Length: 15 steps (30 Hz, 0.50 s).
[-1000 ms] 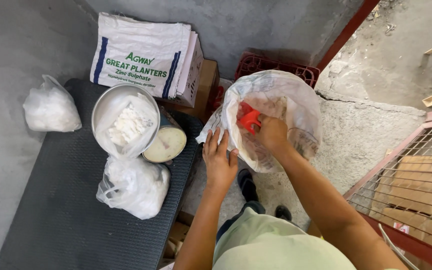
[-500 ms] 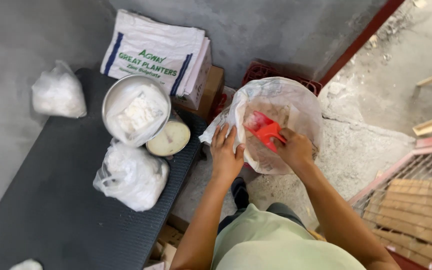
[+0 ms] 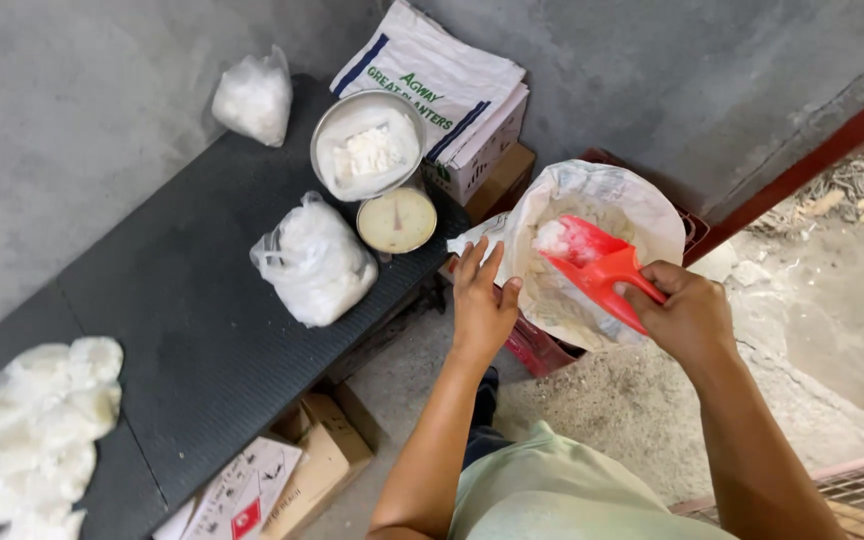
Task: Bagging zinc sulphate powder into smaller plastic bags using a scoop and a weighing scale.
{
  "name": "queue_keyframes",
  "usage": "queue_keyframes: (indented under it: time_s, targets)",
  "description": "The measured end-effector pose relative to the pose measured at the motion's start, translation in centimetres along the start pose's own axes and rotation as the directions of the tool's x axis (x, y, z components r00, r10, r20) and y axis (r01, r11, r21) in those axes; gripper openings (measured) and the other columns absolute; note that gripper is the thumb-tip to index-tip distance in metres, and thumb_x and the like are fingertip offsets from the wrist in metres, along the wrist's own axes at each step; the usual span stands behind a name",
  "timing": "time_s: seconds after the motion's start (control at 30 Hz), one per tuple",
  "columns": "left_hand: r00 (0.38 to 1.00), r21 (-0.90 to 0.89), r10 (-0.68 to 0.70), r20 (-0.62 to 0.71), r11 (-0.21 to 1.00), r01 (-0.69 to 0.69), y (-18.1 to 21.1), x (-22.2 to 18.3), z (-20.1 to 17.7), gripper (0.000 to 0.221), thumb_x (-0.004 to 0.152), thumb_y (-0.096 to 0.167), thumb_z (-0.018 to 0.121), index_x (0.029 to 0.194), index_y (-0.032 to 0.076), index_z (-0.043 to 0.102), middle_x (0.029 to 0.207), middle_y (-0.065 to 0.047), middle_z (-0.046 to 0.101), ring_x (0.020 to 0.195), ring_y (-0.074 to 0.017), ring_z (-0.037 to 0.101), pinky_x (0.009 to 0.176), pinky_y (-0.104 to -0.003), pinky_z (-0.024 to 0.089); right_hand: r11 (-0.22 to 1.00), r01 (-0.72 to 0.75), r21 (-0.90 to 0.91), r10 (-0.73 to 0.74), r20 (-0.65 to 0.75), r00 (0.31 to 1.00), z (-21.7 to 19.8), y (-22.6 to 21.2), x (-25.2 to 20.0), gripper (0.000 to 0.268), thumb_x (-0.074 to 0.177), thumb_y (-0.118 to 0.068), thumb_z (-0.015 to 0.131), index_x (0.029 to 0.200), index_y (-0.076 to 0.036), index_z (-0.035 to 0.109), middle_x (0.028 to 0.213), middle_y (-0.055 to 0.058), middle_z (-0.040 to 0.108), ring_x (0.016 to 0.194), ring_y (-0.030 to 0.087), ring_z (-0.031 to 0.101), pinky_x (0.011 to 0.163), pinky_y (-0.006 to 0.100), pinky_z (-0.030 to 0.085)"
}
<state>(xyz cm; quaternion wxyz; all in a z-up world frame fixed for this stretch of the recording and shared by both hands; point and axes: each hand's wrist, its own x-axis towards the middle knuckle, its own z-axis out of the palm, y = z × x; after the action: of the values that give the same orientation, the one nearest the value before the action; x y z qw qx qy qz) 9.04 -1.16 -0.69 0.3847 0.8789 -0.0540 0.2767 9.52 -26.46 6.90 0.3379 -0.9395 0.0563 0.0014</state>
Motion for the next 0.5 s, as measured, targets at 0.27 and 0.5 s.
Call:
queue_keyframes:
  time_s: [0.27, 0.5]
  targets:
    - [0.981, 0.008, -0.096, -0.168, 0.995, 0.099, 1.3, -3.8, -3.5, 0.052, 0.088, 0.009, 0.074, 0.139, 0.002, 0.061, 0.151, -0.023, 0.052, 0.144, -0.0435, 0.045, 0.12, -0.049, 0.037, 0.966, 0.215, 0.143, -0.228, 0.082, 0.97, 1.2, -2.5, -1.1, 0.031, 0.084, -0.037, 0.082, 0.101, -0.012, 0.078, 0.07, 0.009, 0.072, 0.053, 0.017, 0.06, 0.056, 0.035, 0.05]
    - [0.96, 0.035, -0.16, -0.232, 0.984, 0.172, -0.5, -2.4, -6.8, 0.051, 0.09, 0.006, 0.072, 0.139, 0.002, 0.061, 0.151, -0.023, 0.051, 0.144, -0.0434, 0.043, 0.118, -0.049, 0.036, 0.928, 0.343, 0.143, -0.361, 0.13, 0.923, 2.9, -6.9, 0.4, 0.026, 0.082, -0.032, 0.082, 0.098, -0.012, 0.077, 0.078, 0.006, 0.074, 0.054, 0.016, 0.062, 0.054, 0.033, 0.051]
